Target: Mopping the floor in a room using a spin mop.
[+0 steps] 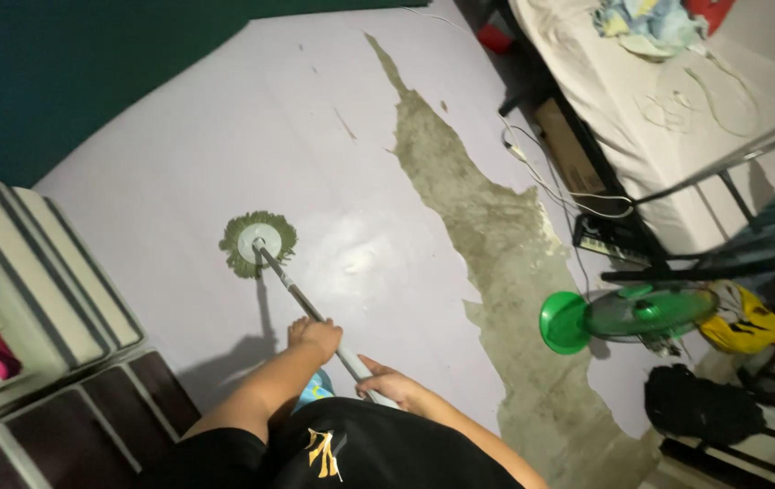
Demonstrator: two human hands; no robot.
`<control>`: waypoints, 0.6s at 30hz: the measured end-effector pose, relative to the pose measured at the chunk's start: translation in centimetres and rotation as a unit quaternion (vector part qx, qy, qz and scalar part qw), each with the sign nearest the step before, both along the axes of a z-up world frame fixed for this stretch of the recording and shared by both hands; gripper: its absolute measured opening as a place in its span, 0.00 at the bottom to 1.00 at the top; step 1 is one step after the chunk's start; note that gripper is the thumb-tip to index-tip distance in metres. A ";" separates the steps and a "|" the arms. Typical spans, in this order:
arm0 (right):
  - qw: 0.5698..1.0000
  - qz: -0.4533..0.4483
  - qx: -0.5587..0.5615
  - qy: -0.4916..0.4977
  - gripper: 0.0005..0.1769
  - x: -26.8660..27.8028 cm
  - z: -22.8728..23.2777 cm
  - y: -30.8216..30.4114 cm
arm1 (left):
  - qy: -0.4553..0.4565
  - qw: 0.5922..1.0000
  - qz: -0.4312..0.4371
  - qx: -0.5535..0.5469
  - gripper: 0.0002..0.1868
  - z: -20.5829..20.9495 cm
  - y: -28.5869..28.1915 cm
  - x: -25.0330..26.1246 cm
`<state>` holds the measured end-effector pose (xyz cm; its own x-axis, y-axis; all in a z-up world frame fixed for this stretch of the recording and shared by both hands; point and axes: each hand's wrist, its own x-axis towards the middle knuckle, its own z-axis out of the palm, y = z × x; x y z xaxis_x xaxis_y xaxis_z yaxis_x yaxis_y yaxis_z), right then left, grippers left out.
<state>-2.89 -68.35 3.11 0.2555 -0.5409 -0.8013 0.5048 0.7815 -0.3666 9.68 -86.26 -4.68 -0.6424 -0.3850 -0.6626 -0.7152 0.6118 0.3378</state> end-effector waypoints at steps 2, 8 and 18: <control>0.999 0.014 0.012 0.028 0.52 1.7 -0.3 -4.2 | -0.036 0.999 -0.004 -0.005 0.22 1.3 -3.6 1.3; 0.999 0.021 -0.017 0.018 0.55 4.2 -2.1 -11.8 | -0.109 0.989 -0.085 -0.058 0.31 -2.7 -9.9 3.2; 1.000 -0.011 -0.016 0.019 0.50 3.2 -0.5 -5.0 | -0.056 0.992 -0.071 -0.093 0.19 -3.1 -3.6 2.5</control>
<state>0.29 -73.38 2.59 0.2137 -0.5710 -0.7926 0.5067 0.7585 -0.4098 12.19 -89.91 -7.77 -0.6260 -0.4177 -0.6585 -0.6434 0.7538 0.1335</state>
